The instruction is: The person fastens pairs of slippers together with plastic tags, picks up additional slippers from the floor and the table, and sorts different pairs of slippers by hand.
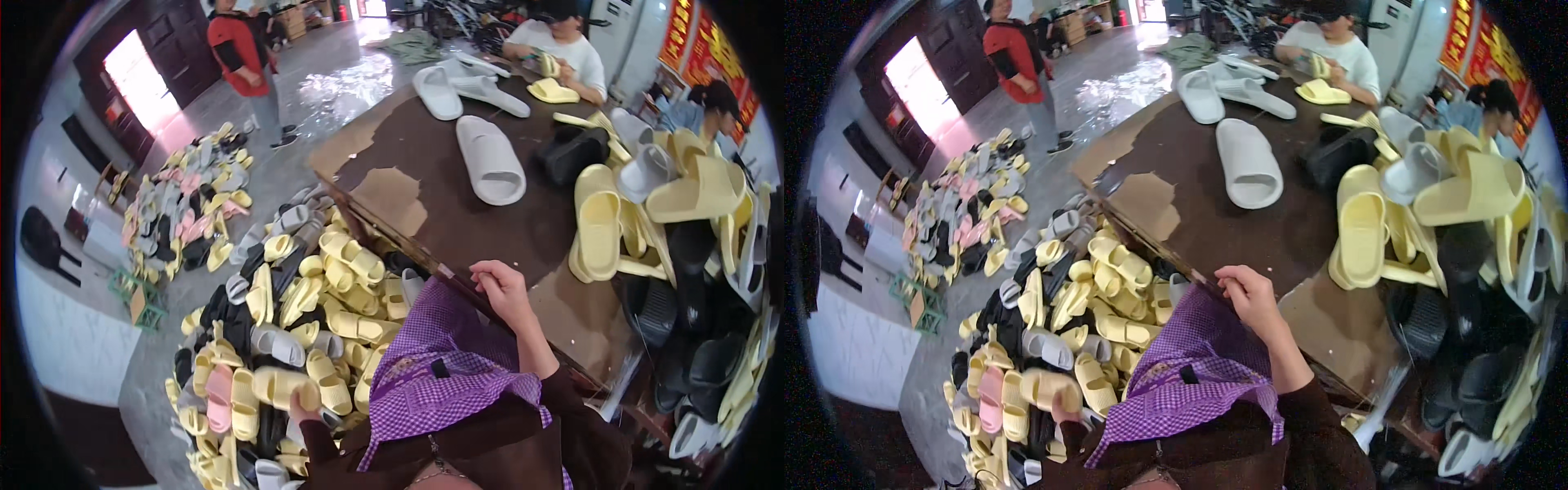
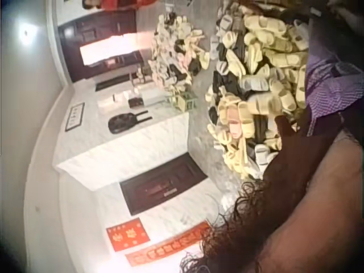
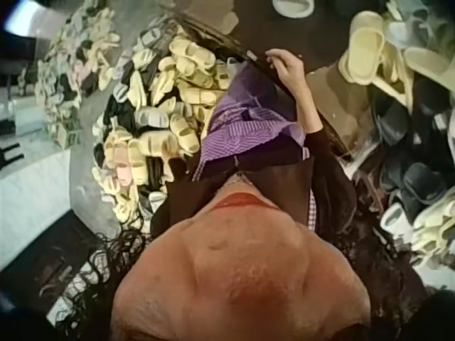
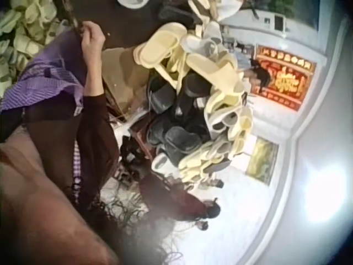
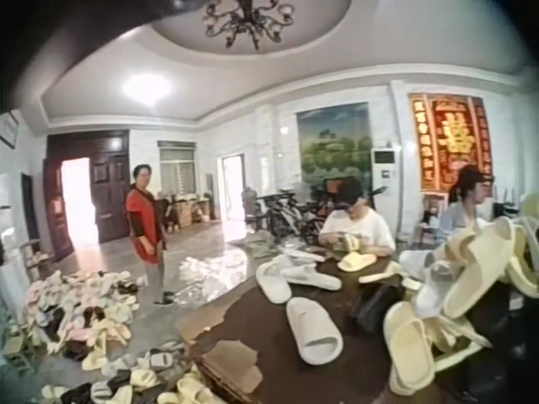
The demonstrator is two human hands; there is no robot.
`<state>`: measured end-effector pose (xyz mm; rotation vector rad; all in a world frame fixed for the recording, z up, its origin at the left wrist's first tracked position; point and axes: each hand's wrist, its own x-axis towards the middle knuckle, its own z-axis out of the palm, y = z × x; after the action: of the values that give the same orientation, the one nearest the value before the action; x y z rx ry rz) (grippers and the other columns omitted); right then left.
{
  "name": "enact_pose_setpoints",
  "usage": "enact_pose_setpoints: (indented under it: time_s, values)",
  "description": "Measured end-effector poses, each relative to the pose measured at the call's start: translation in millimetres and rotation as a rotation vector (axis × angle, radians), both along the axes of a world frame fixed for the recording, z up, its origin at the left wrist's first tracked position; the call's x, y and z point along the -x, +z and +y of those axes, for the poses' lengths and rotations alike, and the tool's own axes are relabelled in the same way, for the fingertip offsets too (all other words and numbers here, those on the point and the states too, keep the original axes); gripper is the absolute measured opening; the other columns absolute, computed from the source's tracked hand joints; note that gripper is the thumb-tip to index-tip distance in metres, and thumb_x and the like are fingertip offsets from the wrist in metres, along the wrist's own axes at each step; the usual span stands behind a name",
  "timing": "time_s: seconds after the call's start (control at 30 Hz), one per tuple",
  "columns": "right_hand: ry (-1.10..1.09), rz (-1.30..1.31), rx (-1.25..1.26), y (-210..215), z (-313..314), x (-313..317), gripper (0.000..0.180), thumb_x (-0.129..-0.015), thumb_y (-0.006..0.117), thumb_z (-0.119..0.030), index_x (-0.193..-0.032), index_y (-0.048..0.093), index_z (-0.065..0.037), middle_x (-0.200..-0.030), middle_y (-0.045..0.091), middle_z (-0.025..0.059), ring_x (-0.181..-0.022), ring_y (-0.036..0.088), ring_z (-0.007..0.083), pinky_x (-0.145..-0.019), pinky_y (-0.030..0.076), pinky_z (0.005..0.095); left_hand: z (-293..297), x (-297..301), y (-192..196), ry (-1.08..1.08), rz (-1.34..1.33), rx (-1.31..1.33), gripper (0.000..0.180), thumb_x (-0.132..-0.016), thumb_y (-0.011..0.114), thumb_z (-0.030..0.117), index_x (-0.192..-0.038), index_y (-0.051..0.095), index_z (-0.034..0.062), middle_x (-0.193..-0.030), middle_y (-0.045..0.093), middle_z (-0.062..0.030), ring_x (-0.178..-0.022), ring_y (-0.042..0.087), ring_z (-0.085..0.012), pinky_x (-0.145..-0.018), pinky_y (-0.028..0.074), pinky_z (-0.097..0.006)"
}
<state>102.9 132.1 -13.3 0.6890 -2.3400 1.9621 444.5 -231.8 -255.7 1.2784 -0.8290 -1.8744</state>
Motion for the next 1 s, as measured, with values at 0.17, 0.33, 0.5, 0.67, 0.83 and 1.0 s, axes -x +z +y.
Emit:
enact_pose_setpoints:
  time_s: [0.17,0.33,0.5,0.67,0.83,1.0]
  values:
    - [-0.023,0.006,0.020,-4,14,-4,0.016,-0.085,0.050,0.005,-0.095,0.062,0.001,-0.079,0.061,0.0052,-0.066,0.057,0.0092,-0.060,0.047,0.0209,26,187,145,-0.268,0.221,0.038,0.031,-0.078,0.063,0.008,-0.108,0.057,-0.0003,-0.106,0.058,-0.0090,-0.096,0.057,-0.0212,-0.082,0.048,-0.035]
    - [-0.035,0.038,0.000,-9,19,-11,0.015,-0.084,0.052,0.005,-0.094,0.062,0.001,-0.080,0.061,0.0059,-0.067,0.058,0.0099,-0.061,0.048,0.0215,101,329,260,-0.723,0.515,0.367,0.043,-0.083,0.057,0.006,-0.123,0.044,-0.0028,-0.115,0.054,-0.0102,-0.105,0.053,-0.0198,-0.092,0.042,-0.032]
    - [-0.035,0.168,-0.113,-10,24,-15,0.014,-0.084,0.052,0.005,-0.094,0.061,0.001,-0.082,0.061,0.0074,-0.068,0.058,0.0111,-0.061,0.048,0.0224,146,376,256,-0.723,0.405,0.767,0.049,-0.087,0.055,0.011,-0.130,0.036,-0.0026,-0.129,0.044,-0.0136,-0.114,0.047,-0.0216,-0.094,0.039,-0.032]
    - [-0.023,0.230,-0.208,-11,21,-11,0.014,-0.084,0.051,0.006,-0.094,0.061,0.002,-0.085,0.061,0.0093,-0.070,0.059,0.0135,-0.063,0.049,0.0235,122,329,155,-0.555,-0.024,1.279,0.045,-0.087,0.056,0.011,-0.126,0.040,-0.0026,-0.126,0.046,-0.0160,-0.110,0.049,-0.0201,-0.090,0.041,-0.030]
    - [-0.038,0.222,-0.339,-11,13,-8,0.016,-0.086,0.052,0.004,-0.099,0.062,0.002,-0.092,0.063,0.0114,-0.077,0.060,0.0156,-0.067,0.050,0.0248,100,148,45,-0.714,-0.511,0.831,0.030,-0.085,0.056,0.011,-0.112,0.050,-0.0027,-0.103,0.057,-0.0136,-0.087,0.056,-0.0192,-0.077,0.047,-0.029]
    - [-0.049,0.097,-0.277,-14,14,-6,0.019,-0.090,0.049,0.001,-0.105,0.061,0.004,-0.093,0.063,0.0105,-0.079,0.059,0.0126,-0.072,0.049,0.0241,141,-54,-11,-0.323,-0.711,-0.243,0.029,-0.083,0.056,0.020,-0.103,0.053,-0.0008,-0.090,0.058,-0.0093,-0.074,0.056,-0.0173,-0.064,0.046,-0.029]
